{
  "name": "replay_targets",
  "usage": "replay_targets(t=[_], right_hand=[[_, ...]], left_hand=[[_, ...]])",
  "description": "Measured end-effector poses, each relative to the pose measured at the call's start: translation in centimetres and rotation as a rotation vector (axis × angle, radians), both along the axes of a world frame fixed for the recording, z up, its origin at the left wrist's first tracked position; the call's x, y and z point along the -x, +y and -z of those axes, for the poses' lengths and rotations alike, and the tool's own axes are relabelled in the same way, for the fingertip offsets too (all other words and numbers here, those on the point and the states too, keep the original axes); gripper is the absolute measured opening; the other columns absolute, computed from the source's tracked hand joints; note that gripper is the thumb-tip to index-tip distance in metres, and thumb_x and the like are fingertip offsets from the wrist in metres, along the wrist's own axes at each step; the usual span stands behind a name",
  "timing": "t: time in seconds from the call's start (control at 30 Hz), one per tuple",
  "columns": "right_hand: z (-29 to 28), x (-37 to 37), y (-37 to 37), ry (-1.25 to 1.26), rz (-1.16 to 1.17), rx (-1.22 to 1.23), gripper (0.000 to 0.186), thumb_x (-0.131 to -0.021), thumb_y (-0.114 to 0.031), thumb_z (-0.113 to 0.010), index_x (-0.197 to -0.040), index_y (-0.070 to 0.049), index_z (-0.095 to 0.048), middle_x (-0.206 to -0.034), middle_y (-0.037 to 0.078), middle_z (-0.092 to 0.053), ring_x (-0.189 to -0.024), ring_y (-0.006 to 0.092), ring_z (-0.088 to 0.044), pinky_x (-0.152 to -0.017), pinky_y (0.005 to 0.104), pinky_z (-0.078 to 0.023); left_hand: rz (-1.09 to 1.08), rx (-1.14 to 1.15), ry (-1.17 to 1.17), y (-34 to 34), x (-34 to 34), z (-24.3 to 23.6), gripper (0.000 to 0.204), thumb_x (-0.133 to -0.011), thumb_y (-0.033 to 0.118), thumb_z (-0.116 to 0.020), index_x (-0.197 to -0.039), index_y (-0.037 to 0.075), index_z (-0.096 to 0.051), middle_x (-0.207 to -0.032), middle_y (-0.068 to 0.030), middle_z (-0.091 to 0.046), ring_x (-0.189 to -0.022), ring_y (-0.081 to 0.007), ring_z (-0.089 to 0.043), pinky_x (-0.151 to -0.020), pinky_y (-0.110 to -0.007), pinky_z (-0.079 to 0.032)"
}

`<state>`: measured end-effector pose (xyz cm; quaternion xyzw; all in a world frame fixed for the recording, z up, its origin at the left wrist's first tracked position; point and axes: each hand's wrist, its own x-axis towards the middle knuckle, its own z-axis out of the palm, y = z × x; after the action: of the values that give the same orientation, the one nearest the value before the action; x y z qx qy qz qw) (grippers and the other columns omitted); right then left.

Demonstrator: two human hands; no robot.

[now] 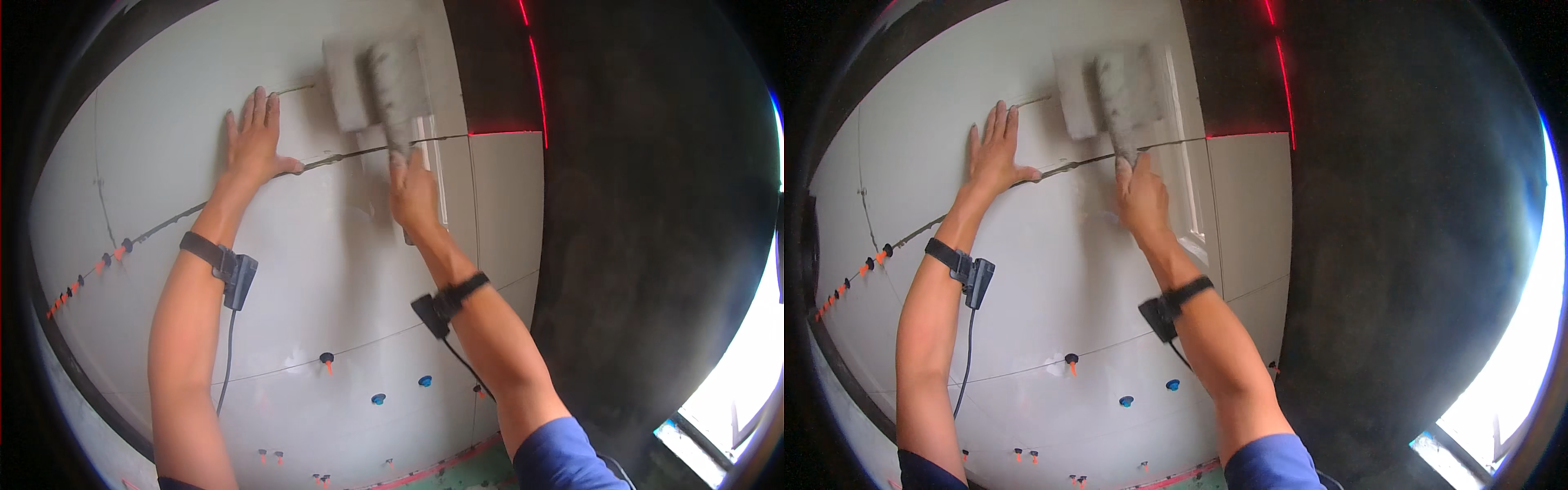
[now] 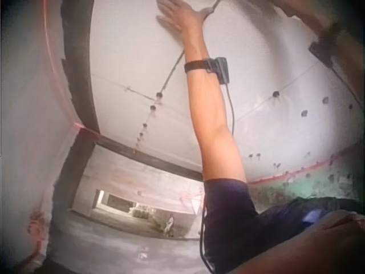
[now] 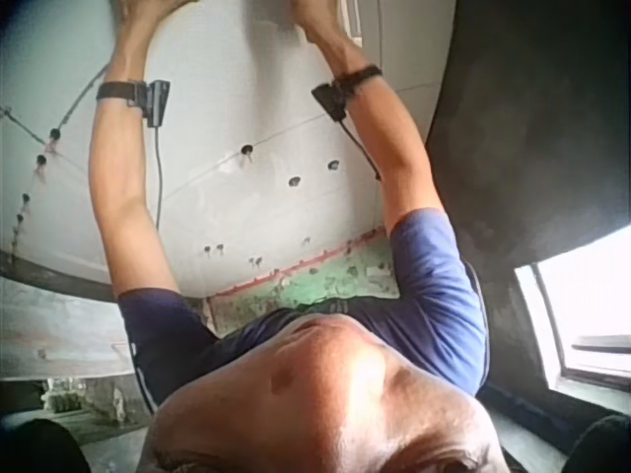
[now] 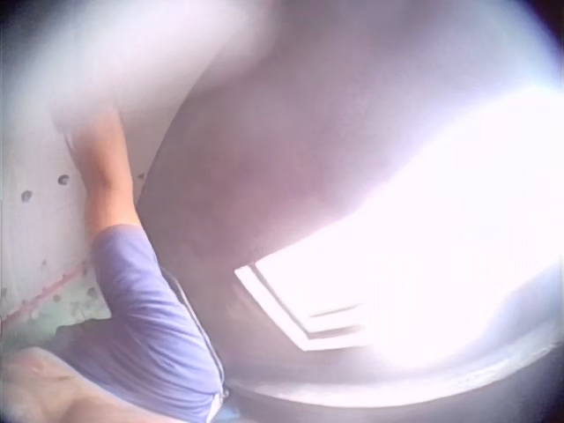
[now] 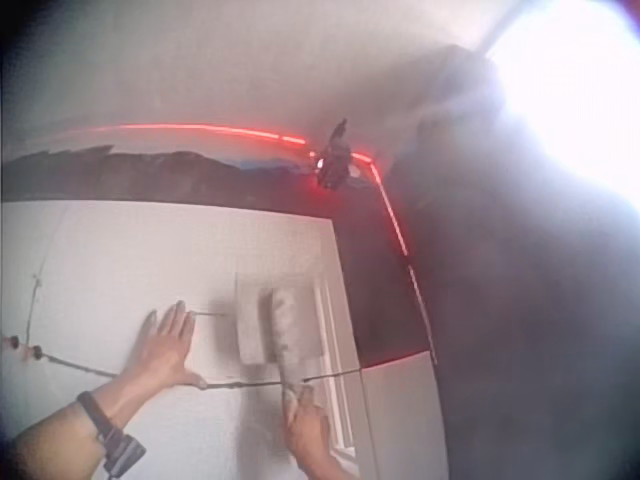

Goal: Apply adhesive to a wall tile and install it onto a vertical surface using leveling clips.

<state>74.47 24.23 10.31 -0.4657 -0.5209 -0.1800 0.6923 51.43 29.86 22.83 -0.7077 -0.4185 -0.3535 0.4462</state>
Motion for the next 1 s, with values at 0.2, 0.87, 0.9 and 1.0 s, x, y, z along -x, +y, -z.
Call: replay_targets(t=[0.2, 0.87, 0.9, 1.0], right_hand=[[-0.6, 1.4, -2.5, -0.021, -0.092, 0.134, 0.045, -0.104, -0.039, -0.042, -0.109, 0.004, -0.049, -0.079, 0.031, -0.065, -0.08, 0.0528, -0.062, -0.073, 0.059, -0.047], [1.3, 0.2, -0.4, -0.032, 0.018, -0.012, 0.041, -0.102, -0.038, -0.045, -0.105, 0.003, -0.05, -0.079, 0.032, -0.064, -0.078, 0.0533, -0.061, -0.071, 0.0607, -0.046], [1.1, -0.1, -0.2, -0.026, 0.023, -0.007, 0.041, -0.102, -0.038, -0.045, -0.105, 0.003, -0.05, -0.079, 0.032, -0.064, -0.078, 0.0533, -0.061, -0.071, 0.0607, -0.046], [0.6, -0.3, -0.1, -0.092, 0.084, 0.12, 0.042, -0.102, -0.039, -0.046, -0.104, 0.002, -0.049, -0.079, 0.032, -0.064, -0.077, 0.0531, -0.062, -0.07, 0.0608, -0.046]], left_hand=[[-0.034, 0.043, -0.003, -0.3, 0.5, 0.8, 0.131, -0.057, 0.048, -0.089, -0.156, 0.004, -0.017, -0.164, -0.0185, -0.014, -0.152, -0.0318, -0.014, -0.118, -0.062, -0.016], [-0.02, 0.024, 0.001, -0.7, 0.1, 0.4, 0.131, -0.054, 0.048, -0.091, -0.154, 0.001, -0.021, -0.163, -0.0209, -0.016, -0.152, -0.033, -0.014, -0.117, -0.063, -0.017], [0.005, 0.007, 0.0, -0.4, -0.1, 0.5, 0.131, -0.054, 0.047, -0.091, -0.154, 0.001, -0.021, -0.163, -0.0209, -0.016, -0.152, -0.0332, -0.015, -0.117, -0.063, -0.017], [0.001, 0.014, 0.0, 0.0, 0.0, 0.8, 0.131, -0.054, 0.047, -0.091, -0.154, 0.001, -0.021, -0.163, -0.021, -0.016, -0.151, -0.0335, -0.015, -0.117, -0.063, -0.017]])
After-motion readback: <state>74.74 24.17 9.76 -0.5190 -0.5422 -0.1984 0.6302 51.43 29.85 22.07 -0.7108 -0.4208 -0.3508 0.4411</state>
